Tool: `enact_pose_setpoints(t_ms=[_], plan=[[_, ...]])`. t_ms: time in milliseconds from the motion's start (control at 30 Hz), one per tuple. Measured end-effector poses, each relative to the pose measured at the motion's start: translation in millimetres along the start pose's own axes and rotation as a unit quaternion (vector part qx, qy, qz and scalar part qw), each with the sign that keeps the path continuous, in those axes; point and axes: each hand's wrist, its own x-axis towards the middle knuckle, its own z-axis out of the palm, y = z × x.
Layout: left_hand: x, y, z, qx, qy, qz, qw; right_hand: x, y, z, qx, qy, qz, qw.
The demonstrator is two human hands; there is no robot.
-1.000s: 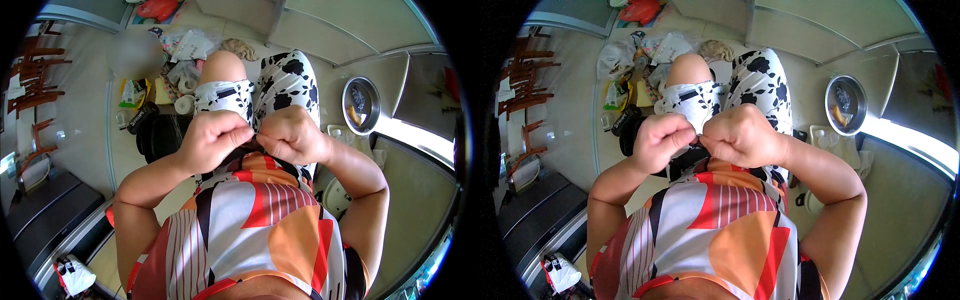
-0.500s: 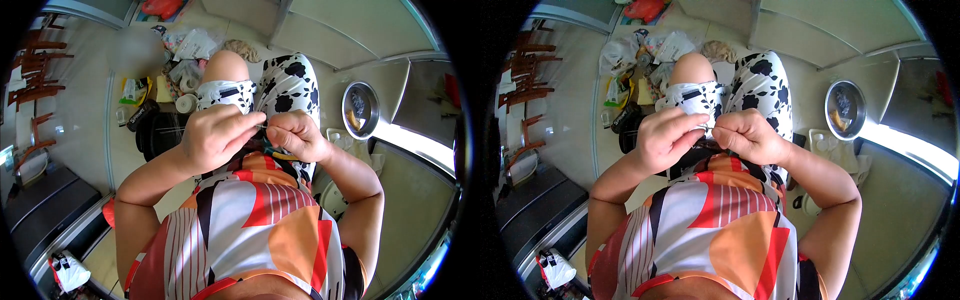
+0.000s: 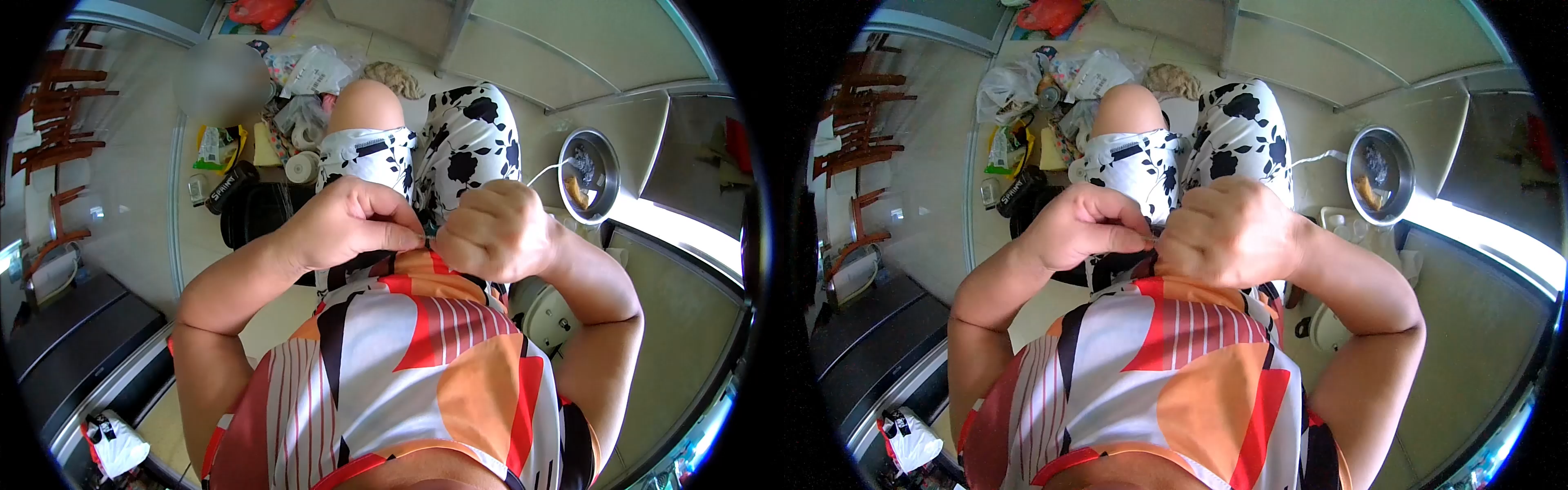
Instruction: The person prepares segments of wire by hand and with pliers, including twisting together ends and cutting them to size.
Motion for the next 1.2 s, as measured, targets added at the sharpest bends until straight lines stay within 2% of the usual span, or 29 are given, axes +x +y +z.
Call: enact_pose_setpoints(t_ms=[67, 100, 133, 167, 200, 233, 267, 300, 333, 367, 400, 500, 533, 600, 633, 700, 800, 867, 933, 967, 1000, 1033, 1067, 1133, 1167, 1200], plan=[[-5, -3, 0, -0.183, -0.06, -0.087, 0.977, 3, 0, -12, -0.054, -0.006, -0.069, 0.996], [-8, -4, 1, -0.272, -0.089, -0.13, 0.949, 1, 2, -10, -0.06, 0.015, -0.067, 0.996], [-8, -8, 5, -0.311, -0.095, -0.129, 0.937, -3, 5, -3, -0.066, 0.035, -0.066, 0.995], [-4, -14, 1, -0.294, -0.073, -0.117, 0.946, -7, 10, 3, -0.075, 0.056, -0.064, 0.994], [4, -14, -2, -0.277, -0.053, -0.104, 0.954, -13, 14, 5, -0.027, -0.003, -0.022, 0.999], [10, -13, -4, -0.26, -0.033, -0.087, 0.961, -14, 12, 13, 0.065, 0.011, 0.071, 0.995], [9, -10, -2, -0.036, 0.044, -0.03, 0.998, -16, 14, 14, 0.129, 0.012, 0.135, 0.982], [12, -10, 1, 0.091, 0.069, 0.146, 0.983, -18, 13, 15, 0.196, 0.014, 0.201, 0.96], [14, -7, 2, 0.28, 0.111, 0.266, 0.916, -17, 11, 14, 0.271, 0.009, 0.257, 0.928], [16, 1, 1, 0.456, 0.145, 0.371, 0.796, -14, 9, 11, 0.341, 0.006, 0.31, 0.888], [12, 2, 0, 0.556, 0.152, 0.386, 0.721, -12, 9, 9, 0.405, 0.004, 0.358, 0.842], [14, 11, -3, 0.632, 0.166, 0.431, 0.622, -9, 6, 9, 0.484, 0.008, 0.416, 0.77], [18, 10, -5, 0.662, 0.194, 0.462, 0.558, -9, 6, 8, 0.501, 0.002, 0.429, 0.752], [17, 16, -2, 0.677, 0.184, 0.471, 0.535, -9, 5, 5, 0.534, -0.014, 0.457, 0.711], [16, 17, -2, 0.685, 0.18, 0.476, 0.522, -9, 4, 5, 0.54, -0.012, 0.449, 0.711], [15, 17, -2, 0.624, 0.152, 0.447, 0.623, -9, 4, 8, 0.554, -0.007, 0.432, 0.712], [12, 13, 1, 0.509, 0.124, 0.408, 0.748, -8, 5, 1, 0.473, -0.046, 0.345, 0.81], [8, 17, 4, 0.423, 0.086, 0.357, 0.828, -10, 6, 3, 0.374, -0.012, 0.232, 0.898], [0, 15, 9, 0.304, 0.048, 0.273, 0.911, -11, 5, 3, 0.253, 0.02, 0.11, 0.961], [-4, 13, 12, 0.241, 0.028, 0.226, 0.943, -8, 1, -4, 0.214, -0.014, 0.096, 0.972], [-9, 14, 13, 0.199, 0.004, 0.141, 0.97, -5, -4, -14, 0.175, -0.049, 0.082, 0.98], [-8, 13, 14, 0.219, 0.016, 0.154, 0.963, -4, -5, -21, 0.135, -0.082, 0.067, 0.985], [-6, 11, 14, 0.239, 0.028, 0.167, 0.956, -10, -4, -17, 0.147, -0.058, 0.064, 0.985], [-1, 4, 9, 0.297, 0.07, 0.177, 0.936, -26, 6, 5, 0.312, -0.061, 0.212, 0.924], [3, 1, 7, 0.266, 0.084, 0.177, 0.944, -31, 10, 10, 0.387, -0.062, 0.281, 0.876], [7, -1, 2, 0.31, 0.094, 0.205, 0.924, -27, 10, 1, 0.504, -0.086, 0.407, 0.757]])
